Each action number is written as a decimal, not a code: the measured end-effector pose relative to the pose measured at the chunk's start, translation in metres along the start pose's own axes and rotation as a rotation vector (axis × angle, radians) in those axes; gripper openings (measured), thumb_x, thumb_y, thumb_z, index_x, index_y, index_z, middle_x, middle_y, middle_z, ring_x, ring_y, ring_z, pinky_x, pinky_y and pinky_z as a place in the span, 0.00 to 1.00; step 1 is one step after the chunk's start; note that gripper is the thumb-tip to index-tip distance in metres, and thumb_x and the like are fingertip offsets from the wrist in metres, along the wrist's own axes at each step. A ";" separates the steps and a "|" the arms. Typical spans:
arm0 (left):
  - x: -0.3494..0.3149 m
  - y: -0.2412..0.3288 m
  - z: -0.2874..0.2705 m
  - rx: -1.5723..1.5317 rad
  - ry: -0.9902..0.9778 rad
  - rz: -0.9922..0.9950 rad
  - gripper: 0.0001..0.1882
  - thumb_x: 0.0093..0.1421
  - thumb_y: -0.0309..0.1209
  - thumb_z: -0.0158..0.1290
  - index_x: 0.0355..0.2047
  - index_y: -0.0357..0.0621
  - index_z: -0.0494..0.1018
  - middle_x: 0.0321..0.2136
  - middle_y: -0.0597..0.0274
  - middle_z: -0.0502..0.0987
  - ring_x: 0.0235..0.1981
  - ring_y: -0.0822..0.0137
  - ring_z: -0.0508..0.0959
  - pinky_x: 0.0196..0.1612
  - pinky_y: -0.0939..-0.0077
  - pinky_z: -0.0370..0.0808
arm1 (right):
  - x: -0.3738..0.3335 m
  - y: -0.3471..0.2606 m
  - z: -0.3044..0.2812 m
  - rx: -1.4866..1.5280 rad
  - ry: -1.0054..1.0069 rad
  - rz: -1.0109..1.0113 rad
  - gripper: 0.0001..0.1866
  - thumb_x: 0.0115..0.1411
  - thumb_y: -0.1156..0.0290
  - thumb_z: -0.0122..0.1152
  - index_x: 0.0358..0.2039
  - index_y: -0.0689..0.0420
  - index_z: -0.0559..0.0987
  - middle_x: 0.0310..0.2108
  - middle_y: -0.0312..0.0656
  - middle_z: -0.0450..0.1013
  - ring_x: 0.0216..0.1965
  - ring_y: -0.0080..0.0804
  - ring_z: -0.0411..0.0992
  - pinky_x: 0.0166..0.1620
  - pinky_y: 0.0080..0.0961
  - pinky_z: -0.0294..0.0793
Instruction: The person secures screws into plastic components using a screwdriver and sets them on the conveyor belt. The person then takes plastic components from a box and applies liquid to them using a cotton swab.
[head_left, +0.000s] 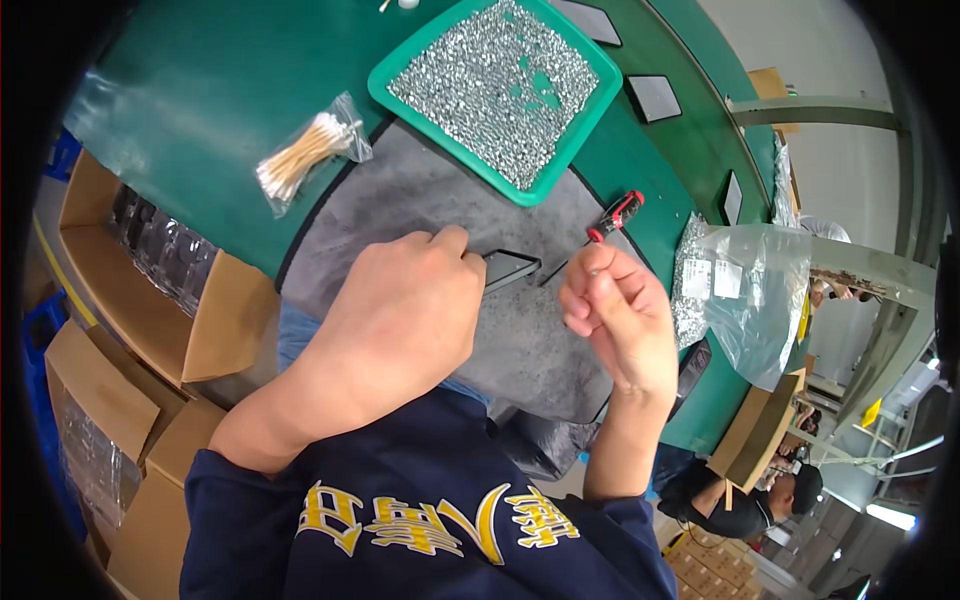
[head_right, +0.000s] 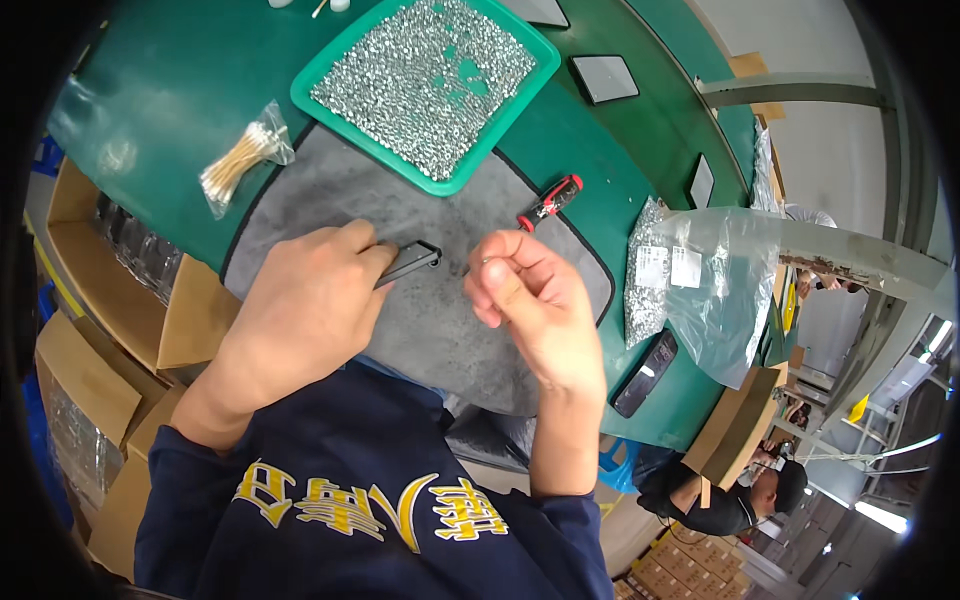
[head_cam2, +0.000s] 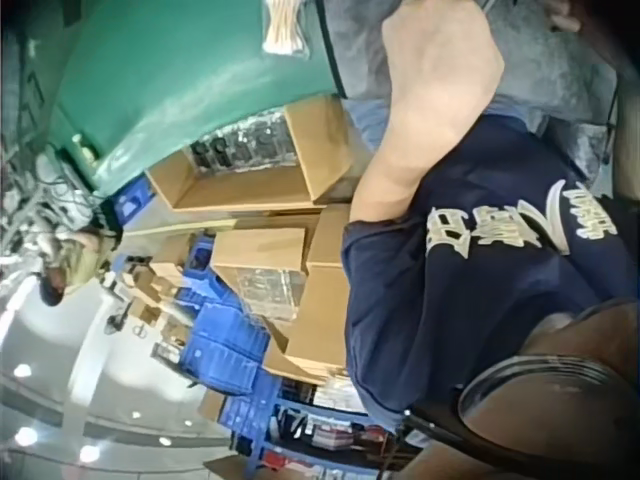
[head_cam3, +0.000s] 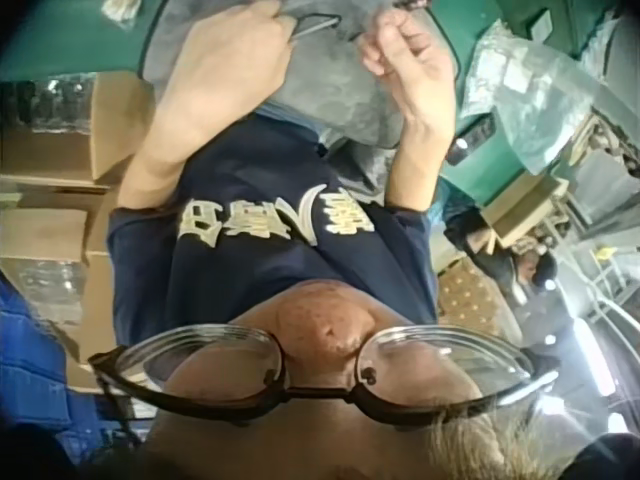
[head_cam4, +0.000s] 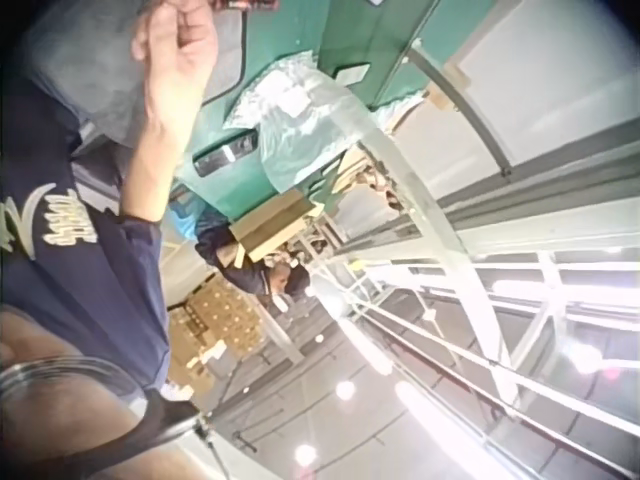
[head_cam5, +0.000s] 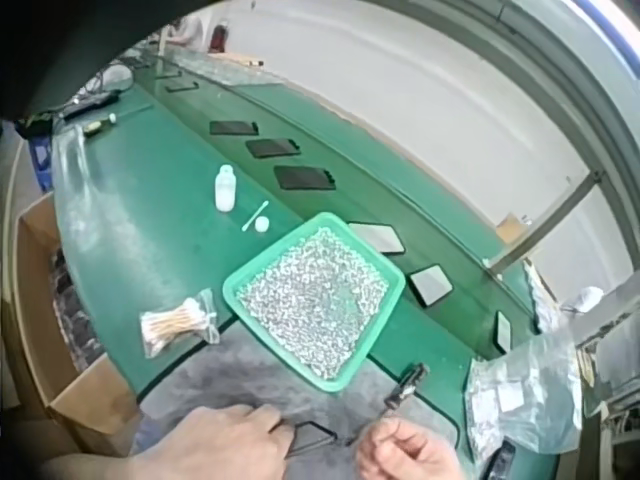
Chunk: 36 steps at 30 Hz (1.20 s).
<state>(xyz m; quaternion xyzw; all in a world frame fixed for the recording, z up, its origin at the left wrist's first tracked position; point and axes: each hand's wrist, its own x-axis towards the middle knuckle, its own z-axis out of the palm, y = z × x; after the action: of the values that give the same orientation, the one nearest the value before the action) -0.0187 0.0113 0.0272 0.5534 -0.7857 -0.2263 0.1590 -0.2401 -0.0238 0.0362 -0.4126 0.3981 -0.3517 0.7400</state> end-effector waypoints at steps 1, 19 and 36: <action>-0.001 0.000 0.001 -0.006 0.015 0.003 0.06 0.53 0.26 0.55 0.32 0.39 0.75 0.29 0.56 0.73 0.29 0.55 0.77 0.32 0.64 0.74 | -0.004 0.003 0.000 -0.035 0.072 0.042 0.05 0.66 0.75 0.58 0.41 0.61 0.75 0.26 0.36 0.68 0.24 0.22 0.63 0.28 0.14 0.62; -0.002 0.003 0.005 -0.034 0.015 -0.033 0.05 0.49 0.23 0.55 0.29 0.39 0.73 0.29 0.56 0.71 0.28 0.57 0.74 0.30 0.66 0.73 | 0.004 0.020 0.016 -0.107 0.242 0.190 0.07 0.63 0.79 0.59 0.41 0.63 0.75 0.25 0.37 0.71 0.22 0.18 0.64 0.23 0.12 0.63; -0.001 -0.001 0.003 -0.035 0.028 -0.011 0.04 0.51 0.23 0.55 0.29 0.39 0.74 0.30 0.58 0.72 0.29 0.56 0.75 0.32 0.66 0.74 | 0.048 -0.023 -0.018 -1.470 0.667 0.019 0.18 0.63 0.67 0.60 0.51 0.62 0.74 0.26 0.37 0.73 0.25 0.27 0.70 0.30 0.23 0.71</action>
<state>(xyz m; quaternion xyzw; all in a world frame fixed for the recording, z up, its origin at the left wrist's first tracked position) -0.0190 0.0128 0.0238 0.5579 -0.7762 -0.2334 0.1784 -0.2394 -0.0803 0.0364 -0.6637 0.7310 -0.0983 0.1244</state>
